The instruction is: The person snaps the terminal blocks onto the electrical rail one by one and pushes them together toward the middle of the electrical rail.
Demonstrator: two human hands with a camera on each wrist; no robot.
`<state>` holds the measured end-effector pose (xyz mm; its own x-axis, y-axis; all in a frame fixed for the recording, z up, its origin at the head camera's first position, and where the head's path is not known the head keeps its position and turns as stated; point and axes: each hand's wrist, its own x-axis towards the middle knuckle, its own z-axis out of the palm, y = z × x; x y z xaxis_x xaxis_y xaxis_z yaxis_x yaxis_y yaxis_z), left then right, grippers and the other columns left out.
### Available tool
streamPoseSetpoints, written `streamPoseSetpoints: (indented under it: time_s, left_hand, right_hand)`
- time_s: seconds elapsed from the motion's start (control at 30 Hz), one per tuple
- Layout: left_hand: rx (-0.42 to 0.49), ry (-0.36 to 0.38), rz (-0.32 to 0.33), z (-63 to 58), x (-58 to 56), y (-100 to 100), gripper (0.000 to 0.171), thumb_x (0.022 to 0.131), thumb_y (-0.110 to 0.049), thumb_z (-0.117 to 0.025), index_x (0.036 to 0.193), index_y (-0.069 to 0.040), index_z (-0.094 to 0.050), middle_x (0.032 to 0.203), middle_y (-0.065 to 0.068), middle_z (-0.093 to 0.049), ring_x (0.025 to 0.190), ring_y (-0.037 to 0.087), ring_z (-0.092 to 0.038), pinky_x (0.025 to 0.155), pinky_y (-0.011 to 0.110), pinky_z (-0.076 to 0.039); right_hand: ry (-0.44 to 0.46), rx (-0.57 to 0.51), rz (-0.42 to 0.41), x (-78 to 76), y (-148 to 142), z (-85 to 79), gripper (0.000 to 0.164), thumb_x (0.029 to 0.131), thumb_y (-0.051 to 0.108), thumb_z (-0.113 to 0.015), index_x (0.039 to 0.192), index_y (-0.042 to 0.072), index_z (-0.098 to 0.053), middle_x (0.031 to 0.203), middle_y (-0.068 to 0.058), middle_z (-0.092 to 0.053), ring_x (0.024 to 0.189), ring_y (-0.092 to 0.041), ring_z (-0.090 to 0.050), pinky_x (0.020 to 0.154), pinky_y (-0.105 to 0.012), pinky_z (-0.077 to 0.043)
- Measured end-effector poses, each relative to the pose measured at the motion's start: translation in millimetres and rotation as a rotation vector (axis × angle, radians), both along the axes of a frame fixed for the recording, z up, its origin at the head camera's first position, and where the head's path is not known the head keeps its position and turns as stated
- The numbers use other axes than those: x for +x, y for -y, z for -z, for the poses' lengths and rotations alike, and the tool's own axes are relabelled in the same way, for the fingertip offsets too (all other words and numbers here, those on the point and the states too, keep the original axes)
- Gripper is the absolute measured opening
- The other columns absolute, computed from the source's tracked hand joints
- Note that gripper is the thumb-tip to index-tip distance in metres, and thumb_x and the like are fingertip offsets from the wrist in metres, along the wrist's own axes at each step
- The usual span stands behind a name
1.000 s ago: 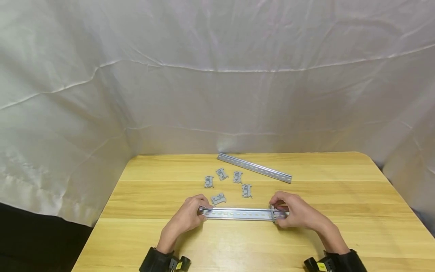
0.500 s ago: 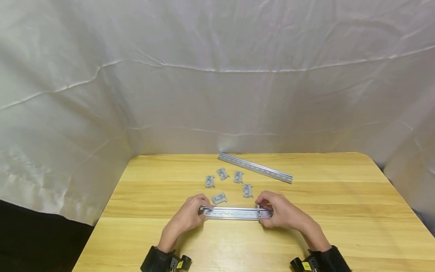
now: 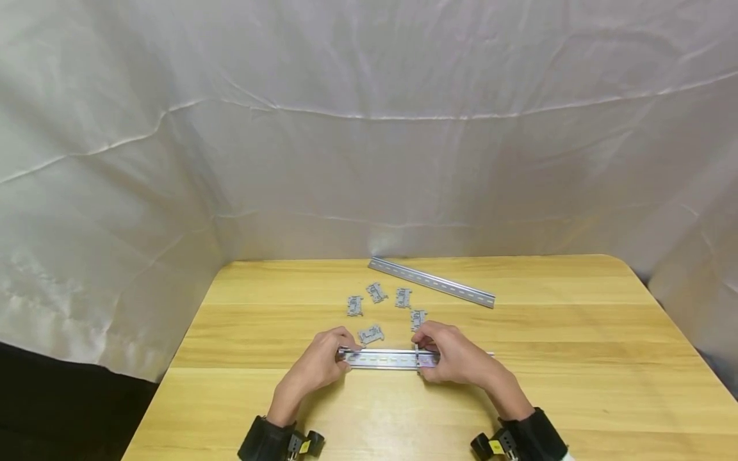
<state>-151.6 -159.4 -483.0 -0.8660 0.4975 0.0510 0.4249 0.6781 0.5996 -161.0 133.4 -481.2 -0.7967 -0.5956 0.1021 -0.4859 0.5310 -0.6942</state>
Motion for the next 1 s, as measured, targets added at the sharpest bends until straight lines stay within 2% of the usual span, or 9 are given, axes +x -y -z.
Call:
streamPoseSetpoints:
  time_s: [0.6,1.0]
  left_hand:
    - [-0.005,-0.020,-0.010,0.8,-0.7,-0.1,0.037,0.074,0.011,-0.069,0.108,-0.001,-0.075,0.104,0.006,-0.065,0.088,0.022,-0.063,0.074,0.026,-0.058]
    - [-0.008,-0.011,-0.015,2.5,-0.7,-0.5,0.036,0.074,0.012,-0.070,0.107,0.000,-0.075,0.103,0.007,-0.065,0.089,0.022,-0.063,0.074,0.027,-0.058]
  right_hand:
    - [0.033,-0.042,-0.004,-3.0,16.1,3.8,0.042,0.070,0.008,-0.078,0.108,0.001,-0.061,0.107,-0.011,-0.065,0.100,-0.024,-0.064,0.087,-0.040,-0.056]
    - [0.012,-0.036,-0.002,-0.9,15.4,5.9,0.046,0.072,0.010,-0.079,0.113,0.000,-0.060,0.109,-0.012,-0.065,0.099,-0.025,-0.063,0.086,-0.041,-0.056]
